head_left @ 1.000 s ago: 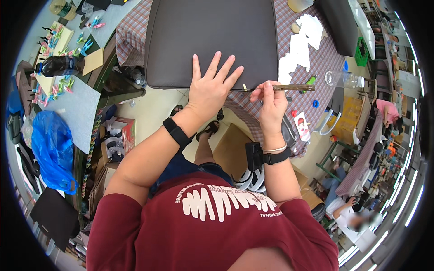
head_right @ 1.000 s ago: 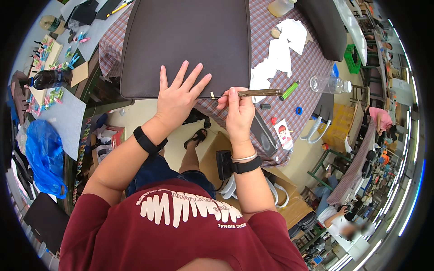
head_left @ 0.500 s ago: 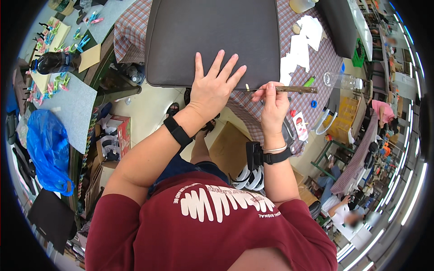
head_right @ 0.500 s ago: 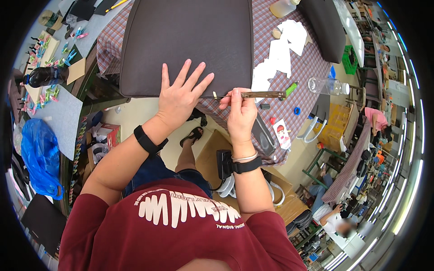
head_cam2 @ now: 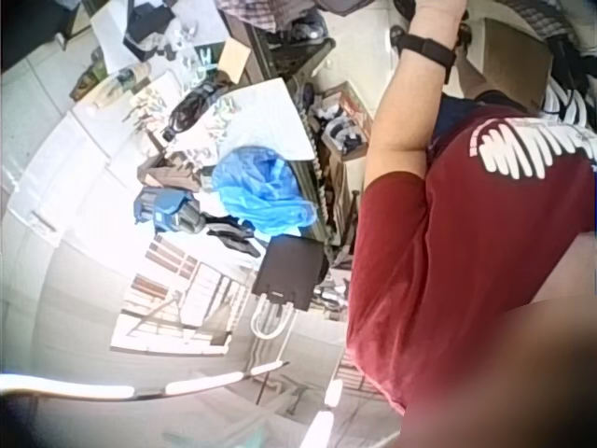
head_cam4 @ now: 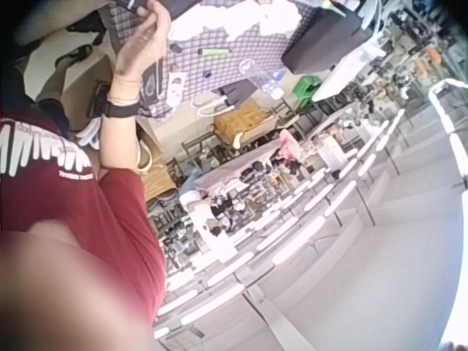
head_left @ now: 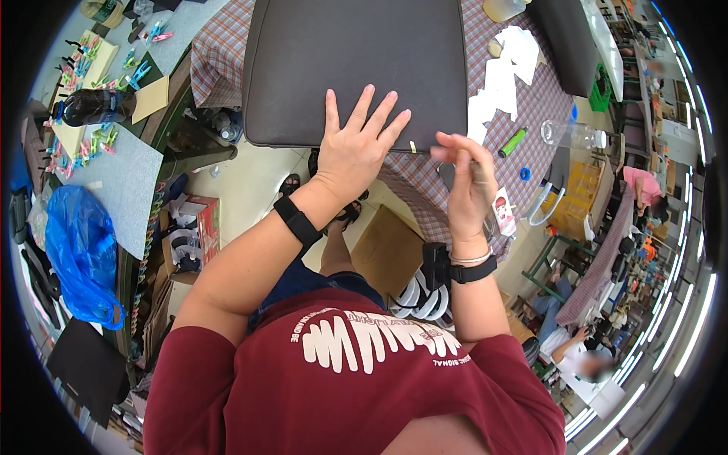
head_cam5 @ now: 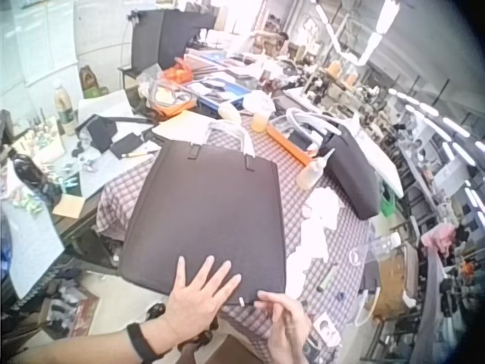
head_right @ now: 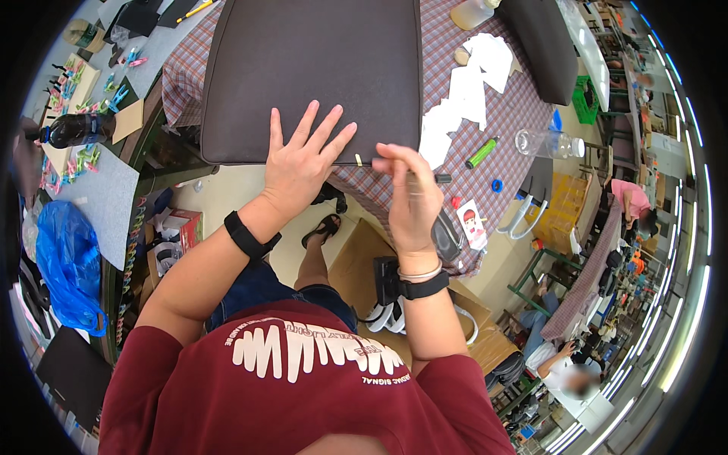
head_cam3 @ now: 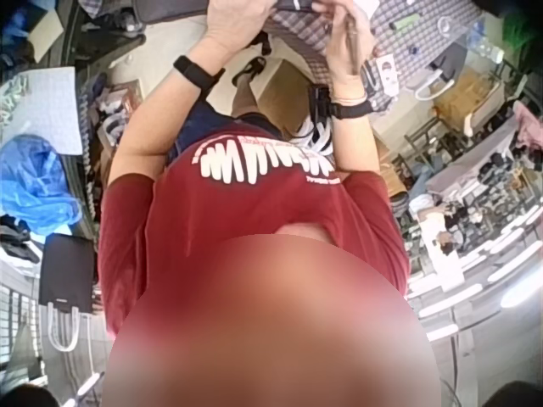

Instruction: Inspecting, cleaning, and marking leather bags in a factory workshop.

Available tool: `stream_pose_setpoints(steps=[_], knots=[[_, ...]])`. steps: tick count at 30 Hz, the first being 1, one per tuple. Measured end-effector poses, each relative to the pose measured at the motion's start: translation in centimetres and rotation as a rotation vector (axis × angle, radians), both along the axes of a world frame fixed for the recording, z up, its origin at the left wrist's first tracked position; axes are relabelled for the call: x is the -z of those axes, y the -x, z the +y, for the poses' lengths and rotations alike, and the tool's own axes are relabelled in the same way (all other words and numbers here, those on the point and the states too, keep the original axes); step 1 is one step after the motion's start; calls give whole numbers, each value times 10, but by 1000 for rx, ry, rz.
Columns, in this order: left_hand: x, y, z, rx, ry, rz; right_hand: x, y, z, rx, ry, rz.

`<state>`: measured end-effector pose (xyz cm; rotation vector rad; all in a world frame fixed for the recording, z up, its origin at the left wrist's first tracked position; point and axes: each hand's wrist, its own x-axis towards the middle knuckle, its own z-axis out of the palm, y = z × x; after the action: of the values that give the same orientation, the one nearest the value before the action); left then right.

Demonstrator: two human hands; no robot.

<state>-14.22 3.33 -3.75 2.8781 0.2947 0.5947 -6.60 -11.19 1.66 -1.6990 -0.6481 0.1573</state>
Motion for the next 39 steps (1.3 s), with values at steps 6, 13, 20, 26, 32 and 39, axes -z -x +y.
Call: stream_pose_setpoints(steps=[6, 13, 20, 26, 32, 39], knots=[[-2, 0, 0, 30, 67, -41, -4, -15, 10, -218, 383, -371], [0, 1, 0, 29, 67, -65, 0, -23, 19, -284, 537, -437], [-1, 1, 1, 19, 24, 5, 0, -24, 17, -282, 609, -423], [0, 1, 0, 34, 50, -27, 3, -22, 17, -306, 547, -465], [-2, 1, 0, 20, 30, 15, 5, -24, 15, -281, 557, -473], [0, 0, 0, 5, 9, 10, 5, -20, 9, -281, 485, -509]])
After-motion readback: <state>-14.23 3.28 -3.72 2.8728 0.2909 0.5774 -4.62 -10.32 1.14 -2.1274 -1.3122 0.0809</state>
